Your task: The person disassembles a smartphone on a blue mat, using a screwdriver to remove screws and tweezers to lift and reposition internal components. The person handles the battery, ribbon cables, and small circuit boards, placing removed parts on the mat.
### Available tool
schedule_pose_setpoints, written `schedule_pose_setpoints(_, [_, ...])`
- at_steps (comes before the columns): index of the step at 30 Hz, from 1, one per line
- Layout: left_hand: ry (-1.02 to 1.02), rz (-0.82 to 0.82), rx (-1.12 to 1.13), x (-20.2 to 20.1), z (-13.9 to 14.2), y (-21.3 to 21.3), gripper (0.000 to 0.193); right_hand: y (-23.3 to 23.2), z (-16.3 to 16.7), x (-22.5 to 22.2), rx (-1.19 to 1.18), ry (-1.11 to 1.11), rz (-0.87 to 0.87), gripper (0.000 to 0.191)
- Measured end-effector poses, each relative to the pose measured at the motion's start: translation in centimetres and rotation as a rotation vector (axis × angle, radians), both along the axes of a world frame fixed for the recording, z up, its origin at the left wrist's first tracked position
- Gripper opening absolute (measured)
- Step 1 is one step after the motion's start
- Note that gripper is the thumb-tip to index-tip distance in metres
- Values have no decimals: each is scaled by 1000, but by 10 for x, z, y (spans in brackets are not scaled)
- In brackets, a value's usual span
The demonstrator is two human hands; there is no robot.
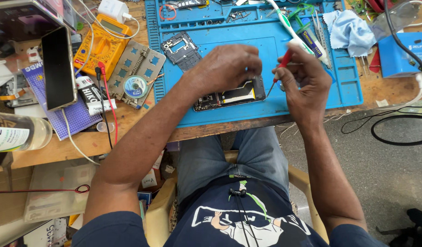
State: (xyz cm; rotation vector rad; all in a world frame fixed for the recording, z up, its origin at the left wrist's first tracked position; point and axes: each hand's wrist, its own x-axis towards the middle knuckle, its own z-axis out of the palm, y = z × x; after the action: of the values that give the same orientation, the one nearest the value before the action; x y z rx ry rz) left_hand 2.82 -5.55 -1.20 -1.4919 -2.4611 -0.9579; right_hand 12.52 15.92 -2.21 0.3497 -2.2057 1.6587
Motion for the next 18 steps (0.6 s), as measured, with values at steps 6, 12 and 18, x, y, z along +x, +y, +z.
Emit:
schedule_pose_setpoints(6, [-32, 78, 27, -15, -3, -9, 6, -4, -7, -5, 231, 241, -17, 56])
schedule_pose_setpoints(12, [-59, 87, -29, -13, -7, -8, 8, -11, -7, -8, 259, 282, 22, 55])
schedule_pose_setpoints(18, [-38, 88, -21, -14, -6, -9, 6, -10, -8, -8, 238, 252, 24, 54])
